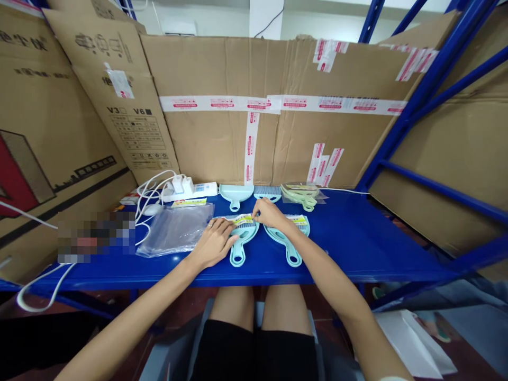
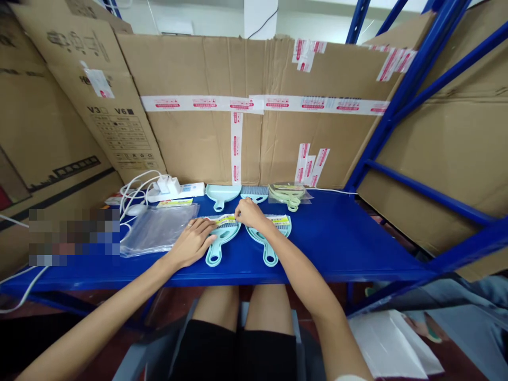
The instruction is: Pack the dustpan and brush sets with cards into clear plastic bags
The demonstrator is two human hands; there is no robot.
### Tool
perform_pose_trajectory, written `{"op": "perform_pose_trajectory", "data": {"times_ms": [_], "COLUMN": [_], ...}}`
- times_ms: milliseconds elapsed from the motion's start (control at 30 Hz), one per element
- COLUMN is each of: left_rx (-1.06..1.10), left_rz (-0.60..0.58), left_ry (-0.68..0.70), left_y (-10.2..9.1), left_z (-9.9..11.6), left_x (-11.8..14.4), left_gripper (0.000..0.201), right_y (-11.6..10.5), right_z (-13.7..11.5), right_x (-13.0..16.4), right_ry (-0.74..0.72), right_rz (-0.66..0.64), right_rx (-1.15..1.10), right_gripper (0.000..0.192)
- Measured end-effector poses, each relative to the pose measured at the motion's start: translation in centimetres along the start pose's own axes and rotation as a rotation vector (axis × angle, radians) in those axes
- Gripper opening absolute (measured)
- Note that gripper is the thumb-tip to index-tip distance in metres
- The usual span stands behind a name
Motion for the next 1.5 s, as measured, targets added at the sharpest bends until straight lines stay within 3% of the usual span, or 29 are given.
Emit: {"op": "perform_pose_trajectory", "data": {"times_ms": [133, 267, 433, 533, 633, 767, 900, 1000, 1167, 1333, 1500], "left_rx": [0.033, 0.065, 0.152, 0.162, 0.135, 0.161, 0.173, 0.172, 0.242, 0.301, 0.415], "left_rz": [0.005, -0.008, -0.002, 0.027, 0.08, 0.153, 0.139, 0.157, 0.224, 0.183, 0.181], "left_ry": [-0.003, -0.004, 0.013, 0.026, 0.047, 0.075, 0.052, 0.007, -0.05, -0.03, -0.013], "left_y": [-0.3, -0.4, 0.4, 0.3, -1.0, -3.3, -3.6, -3.0, -3.0, -2.7, -2.3], "left_z": [-0.1, -0.2, -0.8, -0.9, -0.3, 2.4, 6.0, 7.3, 7.0, 6.4, 6.0], "left_x": [0.2, 0.4, 0.3, 0.0, 0.3, 2.4, 4.9, 5.7, 5.4, 5.2, 5.1], "left_gripper": [0.04, 0.041, 0.042, 0.04, 0.039, 0.029, 0.021, 0.019, 0.017, 0.019, 0.013], "right_y": [-3.4, -6.9, -5.8, -4.1, -3.3, -3.3, -2.8, -2.2, -1.6, -2.2, -3.3], "right_z": [0.6, 2.2, 2.3, 2.3, 2.4, 1.9, 0.0, -1.3, -2.1, -2.6, 0.6], "right_x": [2.0, 7.8, 17.2, 20.3, 20.8, 20.4, 20.6, 20.9, 20.8, 20.4, 18.3], "right_ry": [0.036, 0.094, 0.155, 0.228, 0.272, 0.28, 0.125, 0.033, 0.005, -0.007, 0.162], "right_rz": [0.16, 0.463, 0.628, 0.634, 0.654, 0.691, 0.545, 0.431, 0.401, 0.384, 0.51], "right_rx": [-0.001, -0.093, -0.093, -0.127, -0.179, -0.219, -0.221, -0.176, -0.071, -0.066, 0.053], "right_gripper": [0.016, 0.019, 0.02, 0.021, 0.021, 0.022, 0.022, 0.022, 0.023, 0.022, 0.031]}}
Point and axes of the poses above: each hand's wrist, its own x-axis away from the middle knuckle, its own y-axis out of the palm, z = x × y, the point moved 4 cm from there along -x, towards the middle knuckle, and after that the axes turned 7 degrees about x, right-handed, at the moved point
